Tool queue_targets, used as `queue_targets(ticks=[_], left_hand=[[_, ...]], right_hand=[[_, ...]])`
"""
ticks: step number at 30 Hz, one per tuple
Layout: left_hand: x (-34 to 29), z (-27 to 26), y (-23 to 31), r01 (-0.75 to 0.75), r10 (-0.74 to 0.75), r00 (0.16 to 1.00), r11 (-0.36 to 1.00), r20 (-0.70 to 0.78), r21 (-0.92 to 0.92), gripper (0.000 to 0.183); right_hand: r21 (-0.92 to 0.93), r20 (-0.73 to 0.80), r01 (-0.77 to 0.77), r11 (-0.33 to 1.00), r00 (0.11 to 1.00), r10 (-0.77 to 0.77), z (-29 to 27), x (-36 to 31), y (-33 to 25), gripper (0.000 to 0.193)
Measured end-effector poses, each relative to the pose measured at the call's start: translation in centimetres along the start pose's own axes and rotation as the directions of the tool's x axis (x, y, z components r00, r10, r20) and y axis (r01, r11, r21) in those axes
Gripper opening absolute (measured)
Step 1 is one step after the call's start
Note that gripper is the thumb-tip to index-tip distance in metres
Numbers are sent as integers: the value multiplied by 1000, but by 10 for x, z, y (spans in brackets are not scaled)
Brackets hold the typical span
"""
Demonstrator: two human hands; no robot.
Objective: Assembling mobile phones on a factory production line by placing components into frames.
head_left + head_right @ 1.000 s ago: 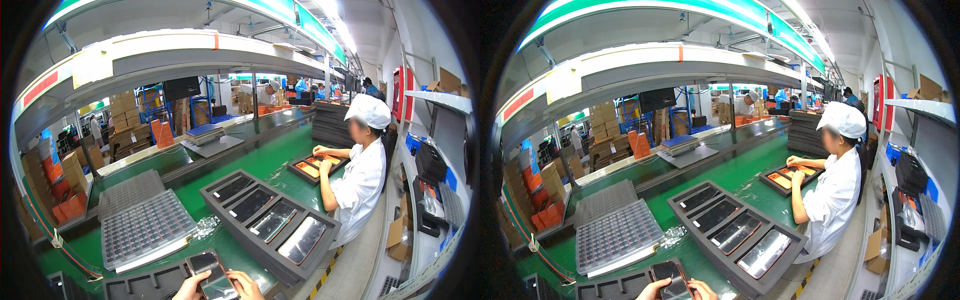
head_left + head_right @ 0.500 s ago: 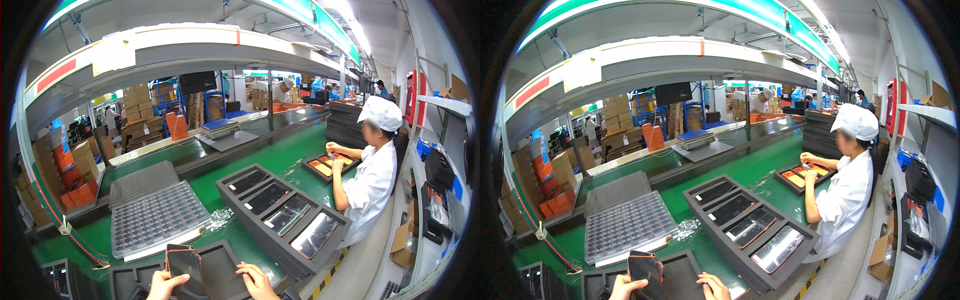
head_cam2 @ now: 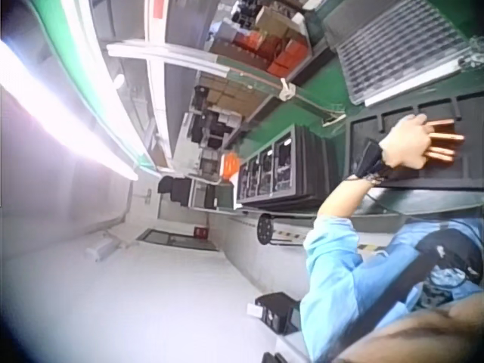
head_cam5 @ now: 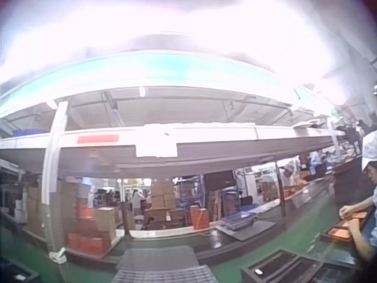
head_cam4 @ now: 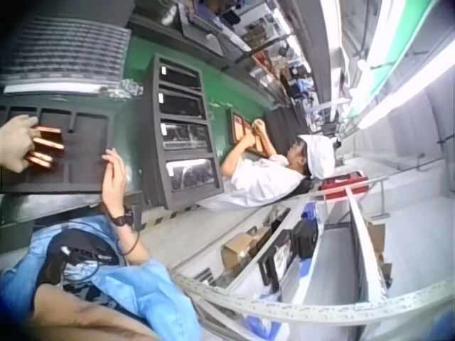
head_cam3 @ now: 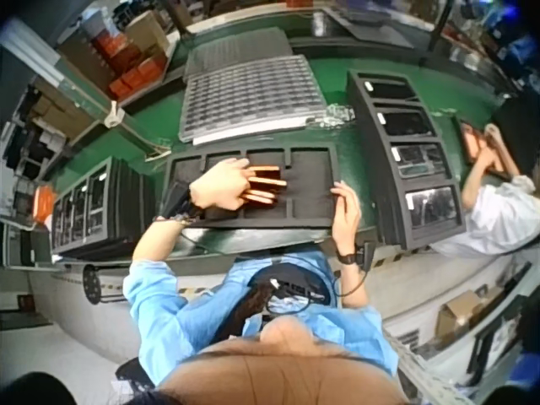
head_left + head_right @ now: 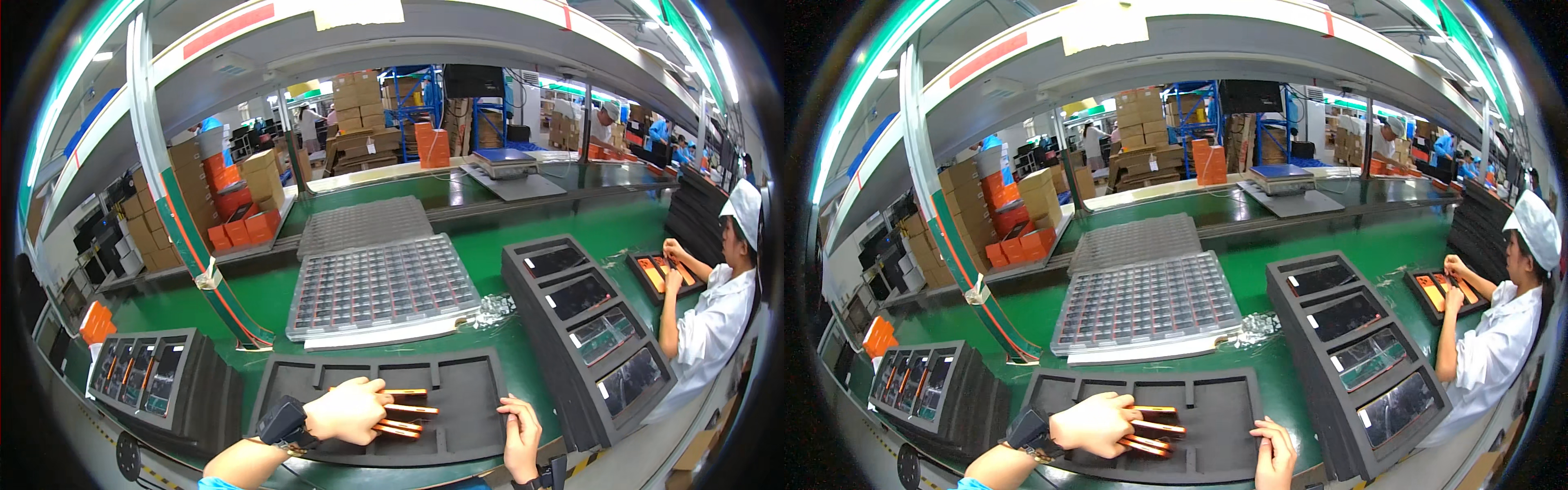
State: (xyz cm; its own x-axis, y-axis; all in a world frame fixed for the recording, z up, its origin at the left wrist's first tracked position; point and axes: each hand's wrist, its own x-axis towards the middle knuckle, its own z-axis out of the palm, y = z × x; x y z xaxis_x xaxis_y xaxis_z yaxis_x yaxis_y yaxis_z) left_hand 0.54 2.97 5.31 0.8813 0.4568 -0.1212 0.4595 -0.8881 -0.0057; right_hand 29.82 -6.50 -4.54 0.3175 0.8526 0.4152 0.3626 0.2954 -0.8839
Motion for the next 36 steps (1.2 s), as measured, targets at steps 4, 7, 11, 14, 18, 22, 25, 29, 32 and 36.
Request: queue_targets(ticks=[4, 7, 11, 14, 18, 22, 25, 29, 32, 36], left_hand=[[3, 3, 1, 18, -18, 1000, 1000, -17, -9, 23], [8, 6, 1, 4, -6, 993, 1000, -115, -18, 24], [6, 17, -8, -83, 9, 931, 979, -365, -187, 32], [-2, 30, -19, -87, -9, 942, 959, -335, -270, 50], [-7, 23, -10, -12, -101, 954, 927, -281, -375, 74], [-10, 34, -18, 19, -138, 952, 918, -275, -396, 76], [-16, 40, -14, 149, -306, 905, 878, -295, -454, 71], [-18, 41, -11, 159, -316, 900, 879, -301, -449, 75], [-21, 40, -12, 196, -343, 899, 870, -271, -452, 58], [-26, 36, -11, 180, -313, 886, 912, -342, -369, 60]], right_hand=[[-30, -7, 8, 1000, 1000, -8, 2, -3, -2, 21], [-76, 13, 18, 997, 1000, -17, -1, -1, -4, 20], [-374, 174, 167, 912, 979, -108, -5, 6, -18, 18], [-399, 333, 273, 876, 933, -139, 5, 28, -42, 24], [135, 538, -136, 981, 842, 43, 49, 51, -60, 39], [382, 528, -477, 792, 816, 237, 97, 62, -34, 32], [471, 410, -511, 719, 849, 334, 113, 58, -36, 27], [432, 404, -517, 739, 844, 354, 119, 42, -69, 24], [317, 501, -440, 840, 830, 246, 123, 43, -62, 24], [76, 731, -241, 968, 674, 111, 133, 84, -59, 23]])
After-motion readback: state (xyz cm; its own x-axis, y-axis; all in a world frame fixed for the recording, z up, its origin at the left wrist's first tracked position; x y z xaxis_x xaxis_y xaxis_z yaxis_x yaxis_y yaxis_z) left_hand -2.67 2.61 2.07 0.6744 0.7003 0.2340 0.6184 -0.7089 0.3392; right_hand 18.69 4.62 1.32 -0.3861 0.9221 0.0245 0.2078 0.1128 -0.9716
